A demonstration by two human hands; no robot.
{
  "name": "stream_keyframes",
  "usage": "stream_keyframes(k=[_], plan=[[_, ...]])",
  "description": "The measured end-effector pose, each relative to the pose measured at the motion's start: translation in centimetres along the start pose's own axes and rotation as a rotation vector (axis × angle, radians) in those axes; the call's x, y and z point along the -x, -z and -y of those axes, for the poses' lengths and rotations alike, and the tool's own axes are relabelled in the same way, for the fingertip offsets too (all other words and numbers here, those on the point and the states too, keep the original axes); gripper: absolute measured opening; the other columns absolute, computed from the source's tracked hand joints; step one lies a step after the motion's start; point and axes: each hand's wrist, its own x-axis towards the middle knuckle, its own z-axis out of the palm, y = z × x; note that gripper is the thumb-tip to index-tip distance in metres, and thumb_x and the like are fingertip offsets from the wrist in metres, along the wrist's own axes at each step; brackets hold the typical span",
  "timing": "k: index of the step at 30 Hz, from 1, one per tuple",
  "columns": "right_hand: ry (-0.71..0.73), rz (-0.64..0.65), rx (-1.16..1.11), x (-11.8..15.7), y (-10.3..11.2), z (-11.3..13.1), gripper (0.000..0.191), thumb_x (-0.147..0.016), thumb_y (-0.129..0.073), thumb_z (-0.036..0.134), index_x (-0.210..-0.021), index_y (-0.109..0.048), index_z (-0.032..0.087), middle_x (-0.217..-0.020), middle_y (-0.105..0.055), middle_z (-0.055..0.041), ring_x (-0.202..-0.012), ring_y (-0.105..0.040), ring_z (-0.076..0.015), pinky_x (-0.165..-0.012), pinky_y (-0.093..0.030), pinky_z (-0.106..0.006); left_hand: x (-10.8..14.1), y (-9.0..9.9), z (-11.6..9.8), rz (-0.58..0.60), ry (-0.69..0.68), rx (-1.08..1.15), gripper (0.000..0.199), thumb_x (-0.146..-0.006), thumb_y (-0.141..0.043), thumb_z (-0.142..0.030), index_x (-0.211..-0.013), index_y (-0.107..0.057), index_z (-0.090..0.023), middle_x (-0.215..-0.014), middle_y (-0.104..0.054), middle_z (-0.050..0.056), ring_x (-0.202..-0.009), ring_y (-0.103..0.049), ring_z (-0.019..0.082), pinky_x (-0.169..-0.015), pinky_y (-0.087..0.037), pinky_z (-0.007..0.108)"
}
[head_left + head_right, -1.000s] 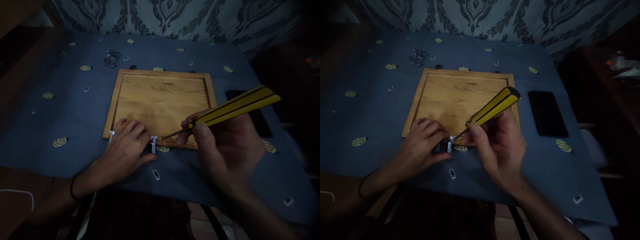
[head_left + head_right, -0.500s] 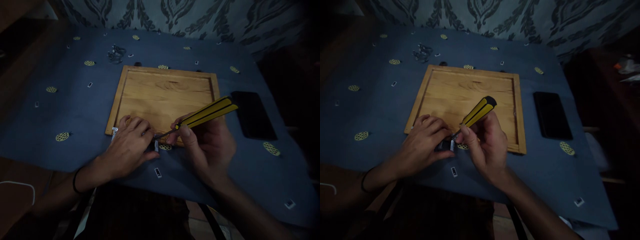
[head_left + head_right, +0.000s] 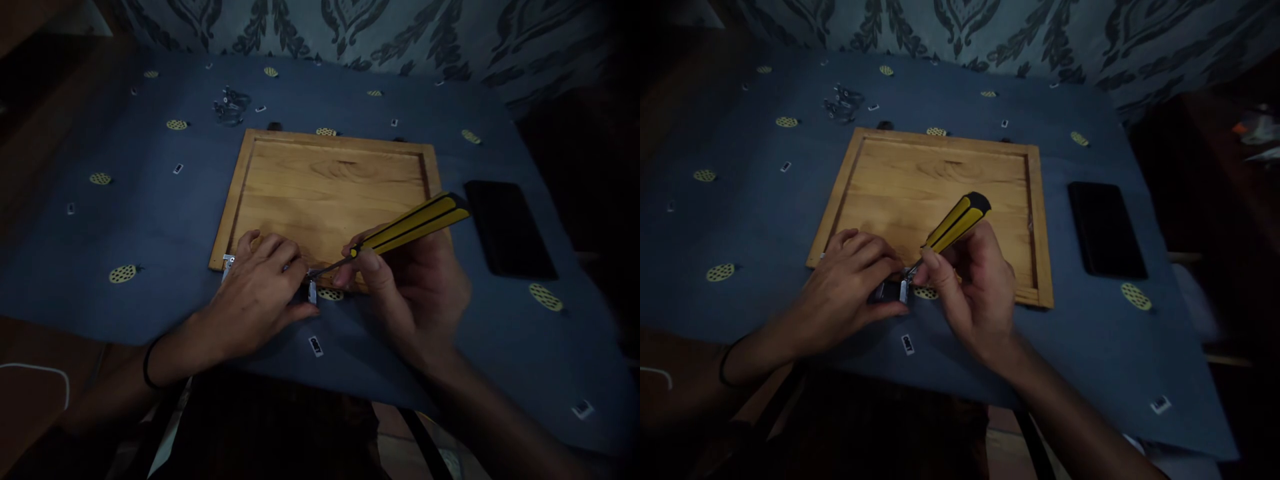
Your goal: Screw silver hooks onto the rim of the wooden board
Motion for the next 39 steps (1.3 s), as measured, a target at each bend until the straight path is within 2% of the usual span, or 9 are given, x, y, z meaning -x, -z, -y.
stream_keyframes(k=[10,17,23,33,39], plan=[[0.006,0.028,-0.079,0.05,-0.33,-0.49,0.019,-0.102,-0.069,0.042,-0.102,-0.058,0.027,-0.071,-0.071,0.0061,-0.056,-0.071,-0.0121,-0.056,-0.059,-0.024,0.0,-0.05,0.12,-0.003,0.001,-0.017,0.047,-0.08,-0.092,-0.051,-0.103,-0.073,-0.015,-0.107,-0.072,0.008,-0.107,-0.063,0.031,-0.102,-0.045,0.054],[0.037,0.009,-0.027,-0.04,-0.08,-0.35,0.014,-0.102,-0.069,0.036,-0.101,-0.059,0.028,-0.07,-0.07,0.0069,-0.056,-0.07,-0.0129,-0.055,-0.058,-0.026,0.03,-0.06,0.06,-0.022,-0.01,0.01,0.046,-0.08,-0.092,-0.049,-0.102,-0.073,-0.013,-0.104,-0.071,0.008,-0.105,-0.064,0.032,-0.1,-0.046,0.055],[0.059,0.019,0.032,-0.04,0.07,-0.3,0.016,-0.101,-0.072,0.038,-0.098,-0.059,0.028,-0.07,-0.071,0.0059,-0.059,-0.07,-0.0144,-0.058,-0.057,-0.029,0.04,-0.1,0.02,-0.03,-0.005,0.021,0.048,-0.079,-0.093,-0.049,-0.103,-0.072,-0.013,-0.106,-0.072,0.009,-0.106,-0.064,0.033,-0.102,-0.046,0.056],[-0.039,0.048,-0.057,0.19,0.18,0.06,0.02,-0.095,-0.079,0.04,-0.099,-0.063,0.028,-0.075,-0.072,0.0054,-0.061,-0.072,-0.0156,-0.062,-0.057,-0.032,0.12,-0.16,0.1,-0.028,-0.005,0.022,0.046,-0.08,-0.093,-0.047,-0.106,-0.073,-0.014,-0.107,-0.072,0.008,-0.106,-0.064,0.032,-0.101,-0.046,0.055],[-0.115,0.073,-0.168,-0.08,0.13,0.37,0.023,-0.093,-0.081,0.043,-0.096,-0.064,0.028,-0.086,-0.075,0.0025,-0.06,-0.072,-0.015,-0.058,-0.062,-0.033,0.05,-0.08,0.22,-0.031,-0.016,0.018,0.045,-0.082,-0.091,-0.047,-0.104,-0.072,-0.014,-0.104,-0.071,0.008,-0.103,-0.063,0.031,-0.099,-0.046,0.053]])
